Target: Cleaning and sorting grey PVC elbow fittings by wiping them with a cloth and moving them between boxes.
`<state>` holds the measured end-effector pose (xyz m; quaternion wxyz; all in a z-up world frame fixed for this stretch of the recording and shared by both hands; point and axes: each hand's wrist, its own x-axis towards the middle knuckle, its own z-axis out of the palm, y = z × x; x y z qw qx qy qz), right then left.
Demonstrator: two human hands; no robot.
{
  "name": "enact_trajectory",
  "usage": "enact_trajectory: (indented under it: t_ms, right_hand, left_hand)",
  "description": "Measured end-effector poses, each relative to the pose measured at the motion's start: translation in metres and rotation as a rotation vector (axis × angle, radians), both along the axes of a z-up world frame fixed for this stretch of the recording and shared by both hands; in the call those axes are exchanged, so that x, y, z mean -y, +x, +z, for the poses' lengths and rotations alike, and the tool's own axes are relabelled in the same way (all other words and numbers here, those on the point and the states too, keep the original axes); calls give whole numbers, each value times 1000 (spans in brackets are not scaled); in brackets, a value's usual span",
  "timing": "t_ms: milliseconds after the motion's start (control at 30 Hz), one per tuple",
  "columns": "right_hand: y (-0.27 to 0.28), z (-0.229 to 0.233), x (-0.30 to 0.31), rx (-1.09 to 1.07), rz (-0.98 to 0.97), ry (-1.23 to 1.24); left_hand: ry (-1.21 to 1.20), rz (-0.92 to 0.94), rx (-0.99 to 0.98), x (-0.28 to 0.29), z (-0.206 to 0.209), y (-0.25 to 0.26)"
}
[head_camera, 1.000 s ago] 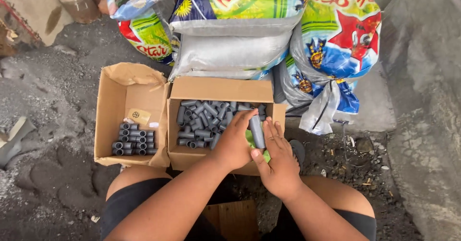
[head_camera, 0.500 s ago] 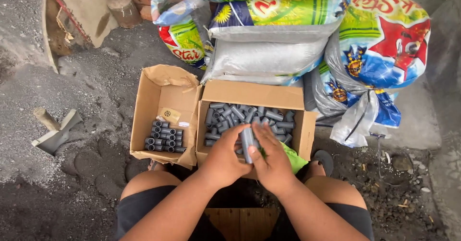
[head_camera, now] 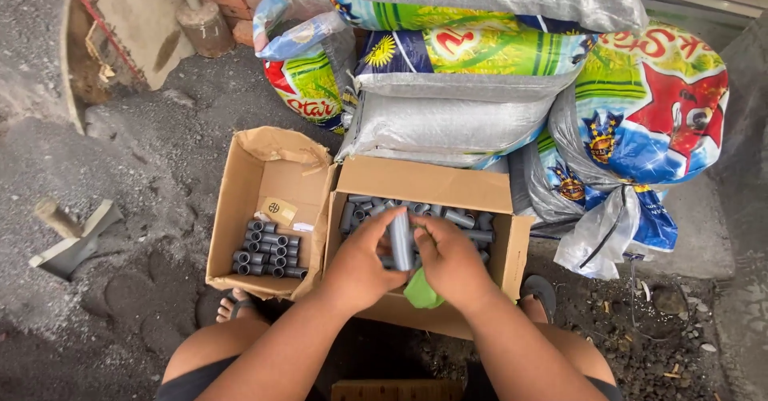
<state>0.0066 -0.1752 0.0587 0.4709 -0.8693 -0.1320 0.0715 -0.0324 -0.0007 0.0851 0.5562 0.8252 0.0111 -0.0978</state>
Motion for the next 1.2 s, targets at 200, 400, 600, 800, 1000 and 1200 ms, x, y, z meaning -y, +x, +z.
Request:
enact_trajectory:
  t_ms: [200, 400, 600, 800, 1000, 1200]
  right_hand:
    - [3, -59, 7, -22, -22, -158]
    - [10, -55, 9, 354, -56, 30]
    - [23, -60, 1, 365, -88, 91]
    - [27, -62, 3, 245, -118, 171]
    - [45, -43, 10, 323, -197, 200]
    - [28, -28, -5, 382, -166, 223]
  left_hand:
    - [134, -68, -398, 5, 7, 8]
    - [92, 50, -324, 7, -17, 33]
    - [5, 108, -229, 10, -37, 46]
    - [61, 62, -135, 8, -55, 55]
    - [27, 57, -87, 10, -39, 57]
    - [-28, 85, -67, 16, -32, 60]
